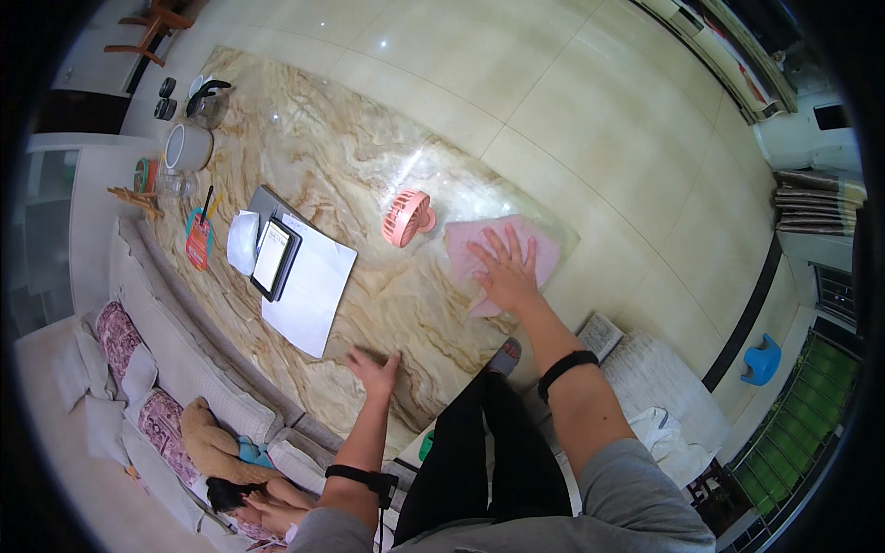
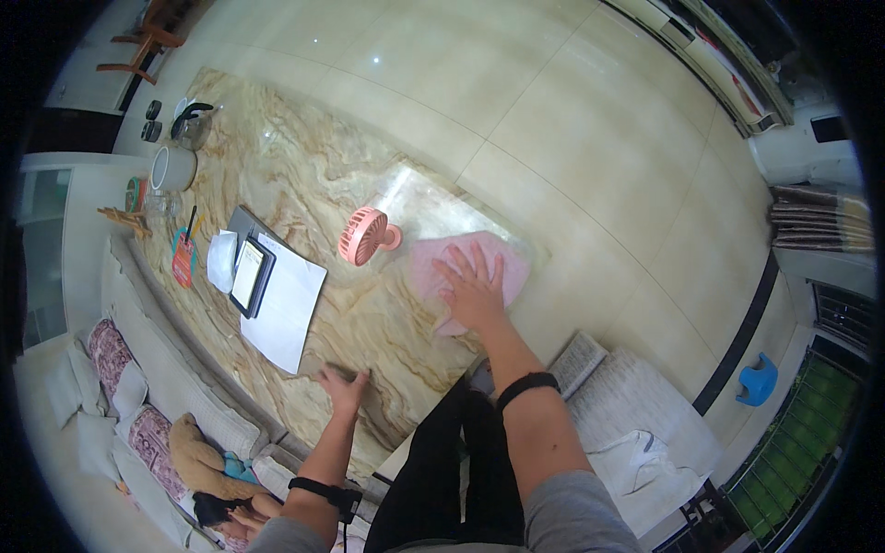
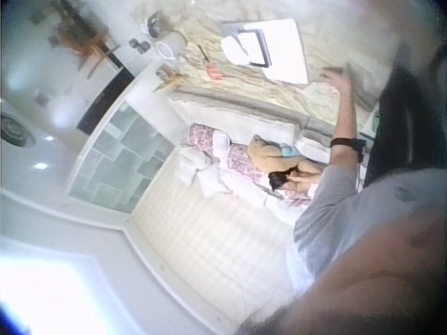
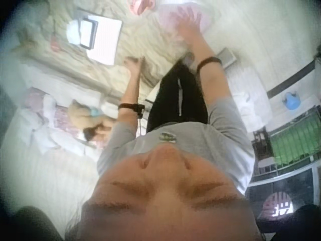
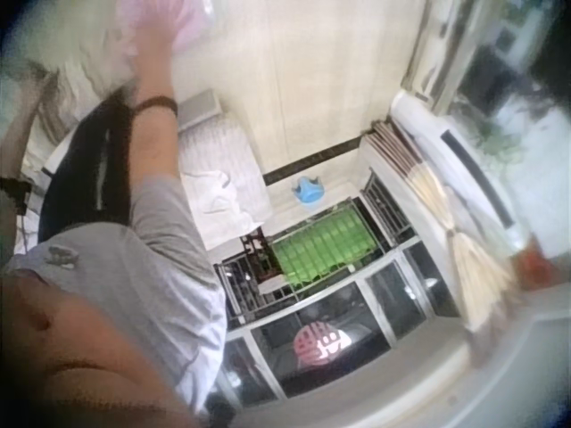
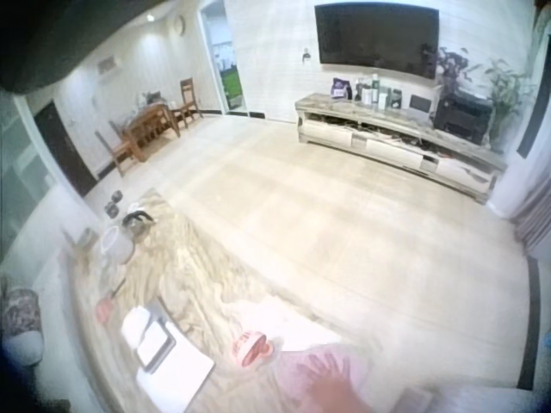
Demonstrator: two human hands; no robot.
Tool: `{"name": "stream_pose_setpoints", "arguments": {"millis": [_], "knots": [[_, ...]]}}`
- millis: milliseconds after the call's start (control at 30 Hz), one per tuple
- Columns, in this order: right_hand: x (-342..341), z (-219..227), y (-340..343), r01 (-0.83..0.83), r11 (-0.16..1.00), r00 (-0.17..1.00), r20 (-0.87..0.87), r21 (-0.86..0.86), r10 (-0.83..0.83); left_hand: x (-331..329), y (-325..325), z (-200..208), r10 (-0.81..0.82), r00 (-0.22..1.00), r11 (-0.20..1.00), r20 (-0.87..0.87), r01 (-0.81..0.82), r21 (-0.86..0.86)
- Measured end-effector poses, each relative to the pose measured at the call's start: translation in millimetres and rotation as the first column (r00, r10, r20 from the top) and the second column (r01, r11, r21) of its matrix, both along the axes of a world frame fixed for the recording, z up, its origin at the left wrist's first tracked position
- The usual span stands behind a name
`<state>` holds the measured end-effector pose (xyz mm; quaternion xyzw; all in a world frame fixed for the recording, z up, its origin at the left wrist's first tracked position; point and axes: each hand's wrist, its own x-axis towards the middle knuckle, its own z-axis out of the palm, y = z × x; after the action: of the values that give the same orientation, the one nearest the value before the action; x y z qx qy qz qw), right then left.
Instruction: The person clears a marble table by moving a phone, wooden stand, notebook, and papers aside, then wipes the surface with a pink cloth. They continue wiping around a fan and other items, then wipe a glass, a coffee pot, a mug, and several jars with a yellow cloth, placing them back on the table.
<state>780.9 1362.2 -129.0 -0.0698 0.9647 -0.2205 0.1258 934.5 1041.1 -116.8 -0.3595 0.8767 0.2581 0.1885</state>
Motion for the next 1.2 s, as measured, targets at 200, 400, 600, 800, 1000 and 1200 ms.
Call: {"name": "stream_pose_setpoints", "arguments": {"millis": [200,400,600,800,1000,1200], "knots": [[-52.0,-1.8,1.2,0.170,0.985,0.985,-0.045,0.012,-0.169,-128.6,68.2,29.5,-0.001,0.893,0.898,-0.449,0.199,0.393],[-58.3,-5.6,1.1,0.233,0.972,0.958,-0.164,-0.042,-0.237,-194.5,102.5,73.6,0.086,0.882,0.740,-0.463,0.254,0.623],[-63.5,-13.1,5.8,0.239,0.969,0.942,-0.229,-0.064,-0.247,-222.7,99.9,47.1,0.201,0.887,0.620,-0.416,0.213,0.755],[-70.9,-5.8,12.8,0.166,0.982,0.940,-0.285,-0.093,-0.186,-236.1,104.8,-1.7,-0.154,0.861,0.827,-0.485,0.381,0.413],[-76.0,1.8,14.8,0.131,0.981,0.950,-0.264,-0.144,-0.165,-249.5,128.1,-15.4,0.025,0.773,0.878,-0.634,0.286,0.384],[-76.0,-2.8,16.6,0.104,0.986,0.958,-0.253,-0.132,-0.135,-240.9,117.5,-4.4,-0.214,0.668,0.878,-0.713,0.452,0.160]]}}
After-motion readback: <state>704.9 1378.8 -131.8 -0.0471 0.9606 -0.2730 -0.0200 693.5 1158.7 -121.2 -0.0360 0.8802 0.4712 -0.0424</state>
